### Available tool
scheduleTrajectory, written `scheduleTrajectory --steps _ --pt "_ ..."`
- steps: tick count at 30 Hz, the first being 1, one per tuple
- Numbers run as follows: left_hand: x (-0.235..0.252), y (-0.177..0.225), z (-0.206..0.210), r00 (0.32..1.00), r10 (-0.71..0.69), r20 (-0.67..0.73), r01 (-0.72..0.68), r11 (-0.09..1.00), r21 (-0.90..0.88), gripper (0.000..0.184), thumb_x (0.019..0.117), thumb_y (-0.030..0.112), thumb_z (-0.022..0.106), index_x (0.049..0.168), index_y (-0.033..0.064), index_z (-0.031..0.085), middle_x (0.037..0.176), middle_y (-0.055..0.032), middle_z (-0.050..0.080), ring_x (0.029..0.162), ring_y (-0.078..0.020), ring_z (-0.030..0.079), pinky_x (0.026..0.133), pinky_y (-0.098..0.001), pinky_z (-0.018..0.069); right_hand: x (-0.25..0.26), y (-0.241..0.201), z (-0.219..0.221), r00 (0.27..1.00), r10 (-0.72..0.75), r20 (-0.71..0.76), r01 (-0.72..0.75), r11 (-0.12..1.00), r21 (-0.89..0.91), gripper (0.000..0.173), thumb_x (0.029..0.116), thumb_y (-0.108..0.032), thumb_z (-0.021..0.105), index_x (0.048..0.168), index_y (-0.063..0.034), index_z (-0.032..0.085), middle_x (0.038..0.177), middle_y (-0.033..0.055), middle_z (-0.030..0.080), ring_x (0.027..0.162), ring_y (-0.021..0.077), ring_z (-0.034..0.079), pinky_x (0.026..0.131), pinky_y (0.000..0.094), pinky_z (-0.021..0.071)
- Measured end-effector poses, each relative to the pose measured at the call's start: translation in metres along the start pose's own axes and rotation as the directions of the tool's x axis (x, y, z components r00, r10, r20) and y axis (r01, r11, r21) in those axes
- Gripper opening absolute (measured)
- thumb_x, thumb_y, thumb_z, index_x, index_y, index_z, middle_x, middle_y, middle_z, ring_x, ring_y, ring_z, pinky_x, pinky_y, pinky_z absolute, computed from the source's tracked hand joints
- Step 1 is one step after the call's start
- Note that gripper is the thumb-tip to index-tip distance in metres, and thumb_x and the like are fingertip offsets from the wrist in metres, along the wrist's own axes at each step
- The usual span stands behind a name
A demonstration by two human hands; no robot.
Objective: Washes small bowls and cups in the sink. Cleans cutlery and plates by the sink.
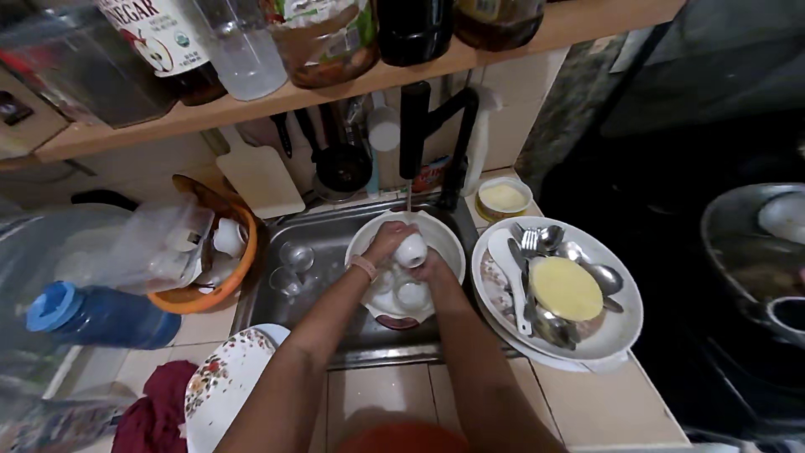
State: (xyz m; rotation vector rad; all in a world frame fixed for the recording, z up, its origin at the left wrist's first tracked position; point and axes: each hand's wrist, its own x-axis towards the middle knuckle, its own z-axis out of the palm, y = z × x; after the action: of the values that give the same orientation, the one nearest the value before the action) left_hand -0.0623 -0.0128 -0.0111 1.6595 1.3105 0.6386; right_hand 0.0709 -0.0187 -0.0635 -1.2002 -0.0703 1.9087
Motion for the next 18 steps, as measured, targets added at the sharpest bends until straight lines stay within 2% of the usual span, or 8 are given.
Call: scheduleTrajectory --steps 2,3,5,7,10,12,14,18 --pt "0.001 -0.001 0.003 0.989 -0.142 -0.029 0.137 0.982 -0.129 0.059 0.1034 0.058 0.049 0.120 0.0036 0.065 0.107 -0.0180 0.065 0.089 -0.0247 0.061 0.079 -0.0451 0.0523 0.000 0.004 0.001 0.997 0.016 0.076 -0.029 0.984 0.175 0.032 0.1116 -0.033 0.033 0.110 -0.0072 0.051 0.081 0.0092 0.060 0.060 0.0138 0.061 0.054 0.0238 0.0546" --pt "0.001 0.003 0.003 0.984 -0.177 -0.031 0.171 0.975 -0.142 0.062 0.1022 0.061 0.049 0.125 0.0045 0.064 0.112 -0.0199 0.065 0.093 -0.0277 0.062 0.082 -0.0477 0.0525 0.000 0.005 0.003 0.996 0.012 0.091 -0.035 0.966 0.256 0.031 0.1116 -0.033 0.035 0.113 -0.0069 0.051 0.085 0.0101 0.060 0.065 0.0148 0.063 0.057 0.0243 0.0563" --pt "0.001 0.013 0.005 0.984 -0.173 -0.049 0.170 0.984 -0.060 0.062 0.1017 0.058 0.053 0.124 0.0013 0.063 0.112 -0.0234 0.064 0.096 -0.0327 0.063 0.084 -0.0521 0.0523 -0.003 0.006 0.006 0.994 -0.026 0.105 -0.022 0.903 0.429 0.039 0.1110 -0.037 0.034 0.134 -0.0071 0.045 0.114 0.0172 0.058 0.094 0.0257 0.065 0.078 0.0356 0.0588" --pt "0.006 0.017 0.012 0.994 -0.083 -0.069 0.092 0.986 0.136 0.054 0.1052 0.047 0.054 0.118 -0.0047 0.064 0.108 -0.0281 0.064 0.097 -0.0396 0.064 0.087 -0.0567 0.0515 -0.004 0.003 0.014 0.992 -0.079 0.094 0.029 0.892 0.452 0.049 0.1078 -0.049 0.034 0.137 -0.0118 0.045 0.122 0.0155 0.058 0.107 0.0274 0.062 0.086 0.0421 0.0559" --pt "0.025 0.013 0.023 0.998 0.046 0.039 -0.059 0.890 0.452 0.043 0.1108 0.030 0.045 0.116 -0.0083 0.064 0.108 -0.0299 0.067 0.106 -0.0445 0.066 0.096 -0.0599 0.0503 0.004 -0.007 0.021 0.985 -0.170 0.039 0.152 0.948 0.280 0.059 0.1054 -0.062 0.031 0.133 -0.0132 0.050 0.115 0.0097 0.062 0.102 0.0215 0.062 0.085 0.0406 0.0537" --pt "0.025 0.013 0.020 0.971 0.060 0.231 -0.181 0.816 0.549 0.033 0.1095 0.018 0.045 0.121 -0.0076 0.062 0.112 -0.0290 0.067 0.110 -0.0436 0.066 0.098 -0.0595 0.0496 0.011 -0.011 0.023 0.966 -0.256 -0.045 0.259 0.942 0.215 0.061 0.1068 -0.058 0.033 0.136 -0.0079 0.050 0.117 0.0138 0.061 0.101 0.0237 0.061 0.084 0.0430 0.0528" --pt "0.023 0.014 0.014 0.914 0.025 0.404 -0.284 0.751 0.596 0.028 0.1049 0.008 0.050 0.127 -0.0039 0.063 0.118 -0.0266 0.068 0.114 -0.0422 0.065 0.102 -0.0594 0.0475 0.012 -0.014 0.025 0.943 -0.330 -0.054 0.332 0.907 0.259 0.058 0.1085 -0.052 0.036 0.142 -0.0070 0.047 0.129 0.0167 0.060 0.111 0.0268 0.060 0.091 0.0468 0.0523" --pt "0.031 0.005 0.008 0.873 0.130 0.469 -0.460 0.536 0.708 0.026 0.1010 0.000 0.053 0.121 -0.0047 0.069 0.129 -0.0252 0.065 0.129 -0.0416 0.057 0.112 -0.0535 0.0419 0.015 -0.013 0.028 0.955 -0.294 0.030 0.264 0.895 0.360 0.052 0.1052 -0.053 0.044 0.134 -0.0106 0.054 0.117 0.0112 0.065 0.105 0.0225 0.064 0.088 0.0443 0.0550"
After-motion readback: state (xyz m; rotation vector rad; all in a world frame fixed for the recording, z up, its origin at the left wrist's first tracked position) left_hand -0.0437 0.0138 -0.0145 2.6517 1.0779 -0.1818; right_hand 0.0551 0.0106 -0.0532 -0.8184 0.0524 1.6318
